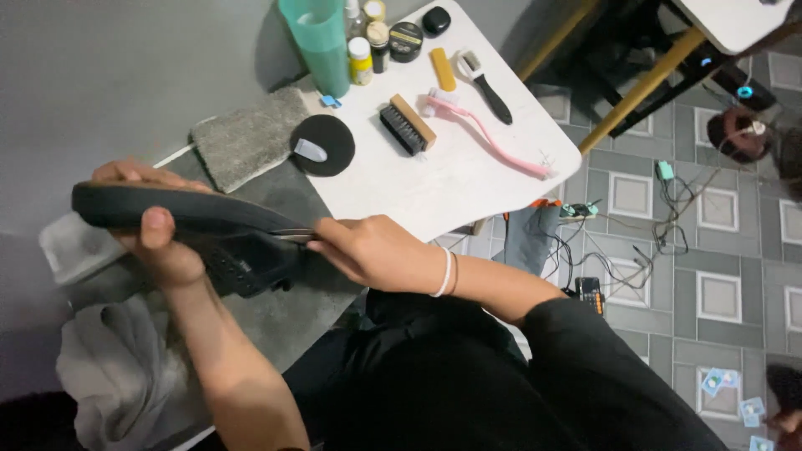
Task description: Trimming excess material from the edges of a shoe sole using a small blade at a repair bench.
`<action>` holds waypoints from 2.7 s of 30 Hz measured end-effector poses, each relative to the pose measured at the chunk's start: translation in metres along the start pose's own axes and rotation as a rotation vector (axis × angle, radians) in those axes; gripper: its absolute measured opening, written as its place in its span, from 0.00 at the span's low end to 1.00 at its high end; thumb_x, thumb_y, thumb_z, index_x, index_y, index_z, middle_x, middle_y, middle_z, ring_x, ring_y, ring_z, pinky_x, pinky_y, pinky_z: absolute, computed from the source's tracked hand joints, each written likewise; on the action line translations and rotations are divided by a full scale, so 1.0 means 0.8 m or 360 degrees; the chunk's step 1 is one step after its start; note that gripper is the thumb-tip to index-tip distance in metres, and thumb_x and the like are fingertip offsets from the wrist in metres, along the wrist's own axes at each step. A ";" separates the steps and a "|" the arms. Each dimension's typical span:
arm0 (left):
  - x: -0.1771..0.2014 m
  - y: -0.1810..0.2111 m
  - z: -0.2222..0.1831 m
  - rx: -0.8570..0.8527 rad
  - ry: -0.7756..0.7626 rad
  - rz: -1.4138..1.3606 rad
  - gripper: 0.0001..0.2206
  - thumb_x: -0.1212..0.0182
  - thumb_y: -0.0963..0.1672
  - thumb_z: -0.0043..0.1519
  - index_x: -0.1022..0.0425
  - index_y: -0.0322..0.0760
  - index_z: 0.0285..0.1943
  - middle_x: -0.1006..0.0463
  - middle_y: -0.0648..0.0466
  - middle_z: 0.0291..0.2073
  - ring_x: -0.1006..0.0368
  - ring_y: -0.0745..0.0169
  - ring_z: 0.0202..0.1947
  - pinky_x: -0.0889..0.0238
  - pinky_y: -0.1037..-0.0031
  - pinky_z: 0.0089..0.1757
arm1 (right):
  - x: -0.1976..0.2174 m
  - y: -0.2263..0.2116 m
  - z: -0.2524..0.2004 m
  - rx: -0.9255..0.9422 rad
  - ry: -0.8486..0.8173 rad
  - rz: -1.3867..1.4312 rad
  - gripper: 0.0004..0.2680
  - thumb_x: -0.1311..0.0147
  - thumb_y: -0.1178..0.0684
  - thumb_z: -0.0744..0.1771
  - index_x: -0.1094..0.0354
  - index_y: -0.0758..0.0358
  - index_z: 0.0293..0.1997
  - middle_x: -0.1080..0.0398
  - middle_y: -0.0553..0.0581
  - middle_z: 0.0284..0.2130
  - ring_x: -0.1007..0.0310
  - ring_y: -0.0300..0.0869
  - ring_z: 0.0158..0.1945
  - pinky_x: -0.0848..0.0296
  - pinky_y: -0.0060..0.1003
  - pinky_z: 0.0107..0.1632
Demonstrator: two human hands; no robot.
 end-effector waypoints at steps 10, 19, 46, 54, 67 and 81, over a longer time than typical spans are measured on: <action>0.010 -0.008 -0.002 -0.0100 0.0030 0.0104 0.23 0.40 0.53 0.61 0.44 0.40 0.54 0.36 0.48 0.33 0.35 0.54 0.28 0.32 0.67 0.34 | 0.002 -0.049 0.031 0.0453 0.0328 -0.0285 0.09 0.51 0.51 0.74 0.40 0.64 0.58 0.31 0.56 0.32 0.30 0.46 0.28 0.36 0.40 0.24; 0.036 -0.032 -0.012 0.0021 0.0081 0.0030 0.27 0.35 0.53 0.57 0.41 0.45 0.61 0.28 0.46 0.35 0.32 0.56 0.34 0.36 0.70 0.39 | 0.003 -0.026 0.034 0.0444 0.0274 -0.0304 0.14 0.48 0.55 0.74 0.44 0.67 0.66 0.23 0.61 0.43 0.21 0.52 0.37 0.26 0.45 0.34; 0.012 0.011 0.000 -0.0092 0.0089 0.0213 0.17 0.35 0.51 0.58 0.35 0.44 0.47 0.34 0.58 0.33 0.38 0.65 0.34 0.41 0.71 0.39 | 0.018 -0.040 0.071 0.0470 0.0197 -0.0946 0.05 0.45 0.58 0.74 0.35 0.64 0.55 0.45 0.50 0.23 0.51 0.41 0.21 0.47 0.35 0.20; 0.015 0.016 0.001 -0.0143 0.0063 0.0328 0.21 0.36 0.55 0.61 0.36 0.45 0.53 0.35 0.58 0.38 0.36 0.65 0.38 0.41 0.71 0.42 | 0.001 -0.024 0.059 0.0483 0.0216 -0.1121 0.07 0.46 0.61 0.72 0.34 0.66 0.57 0.45 0.49 0.23 0.51 0.39 0.19 0.50 0.35 0.19; 0.015 0.012 0.008 -0.0220 -0.0011 0.0156 0.18 0.38 0.53 0.62 0.39 0.42 0.46 0.38 0.56 0.33 0.39 0.64 0.35 0.46 0.71 0.39 | -0.065 0.053 -0.040 0.0039 -0.0182 -0.0786 0.13 0.49 0.63 0.68 0.41 0.68 0.60 0.38 0.57 0.24 0.42 0.53 0.15 0.42 0.45 0.18; 0.044 0.030 -0.093 0.1059 0.1061 0.0552 0.57 0.44 0.64 0.55 0.81 0.40 0.80 0.64 0.40 0.79 0.58 0.39 0.77 0.45 0.49 0.64 | -0.029 0.098 -0.044 -0.0660 -0.0016 -0.0066 0.11 0.48 0.58 0.69 0.43 0.62 0.57 0.32 0.62 0.22 0.30 0.59 0.27 0.35 0.52 0.33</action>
Point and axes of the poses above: each hand's wrist, its own z-axis towards the middle knuckle, its own x-axis out of the back of the hand, y = z × x, the point moved 4 cm from there along z, towards the middle knuckle
